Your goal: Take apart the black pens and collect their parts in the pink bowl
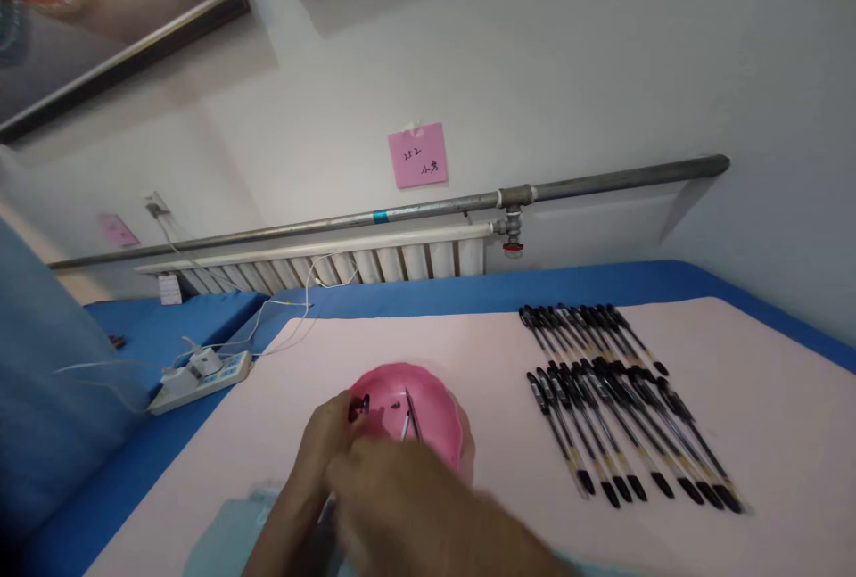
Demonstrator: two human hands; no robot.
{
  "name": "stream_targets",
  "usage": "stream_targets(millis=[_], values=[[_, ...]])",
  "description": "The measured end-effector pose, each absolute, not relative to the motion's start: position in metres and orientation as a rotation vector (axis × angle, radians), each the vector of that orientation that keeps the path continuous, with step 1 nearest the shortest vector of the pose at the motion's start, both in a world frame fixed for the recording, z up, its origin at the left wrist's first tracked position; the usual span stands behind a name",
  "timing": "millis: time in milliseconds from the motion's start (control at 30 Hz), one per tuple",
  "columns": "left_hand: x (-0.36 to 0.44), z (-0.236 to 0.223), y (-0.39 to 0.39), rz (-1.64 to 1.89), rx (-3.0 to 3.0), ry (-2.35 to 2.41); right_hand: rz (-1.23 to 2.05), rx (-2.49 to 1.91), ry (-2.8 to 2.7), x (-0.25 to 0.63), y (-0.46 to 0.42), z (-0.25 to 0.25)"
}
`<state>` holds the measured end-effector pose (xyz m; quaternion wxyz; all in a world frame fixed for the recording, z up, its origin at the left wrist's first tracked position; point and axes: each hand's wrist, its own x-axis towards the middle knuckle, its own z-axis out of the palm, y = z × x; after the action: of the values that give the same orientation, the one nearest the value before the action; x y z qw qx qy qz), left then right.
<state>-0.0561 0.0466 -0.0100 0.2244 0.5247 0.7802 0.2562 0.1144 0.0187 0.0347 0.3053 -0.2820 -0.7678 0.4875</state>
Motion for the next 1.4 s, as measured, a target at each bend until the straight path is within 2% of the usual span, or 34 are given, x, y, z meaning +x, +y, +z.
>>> stream_targets(millis=[33, 100, 133, 267, 700, 1033, 1400], values=[[-0.058, -0.009, 0.046, 0.765, 1.414, 2.094, 1.217, -0.803, -2.086, 0.114, 0.034, 0.039], [-0.063, -0.008, 0.044, 0.874, 1.328, 1.968, 0.74, -1.116, -2.33, 0.116, 0.06, 0.044], [-0.065, -0.008, 0.044, 0.921, 1.28, 1.909, 0.603, -1.2, -2.395, 0.118, 0.071, 0.045], [-0.073, -0.003, 0.042, 1.05, 1.12, 1.729, 0.412, -1.32, -2.559, 0.122, 0.09, 0.036], [-0.068, -0.009, 0.042, 1.044, 1.022, 1.606, 0.493, -1.444, -2.575, 0.092, 0.078, -0.024], [-0.073, -0.013, 0.043, 0.985, 1.111, 1.651, 0.778, -1.437, -2.26, 0.108, 0.1, 0.003], [-0.072, -0.011, 0.04, 0.924, 1.17, 1.57, 1.08, -1.34, -2.015, 0.112, 0.103, 0.01]])
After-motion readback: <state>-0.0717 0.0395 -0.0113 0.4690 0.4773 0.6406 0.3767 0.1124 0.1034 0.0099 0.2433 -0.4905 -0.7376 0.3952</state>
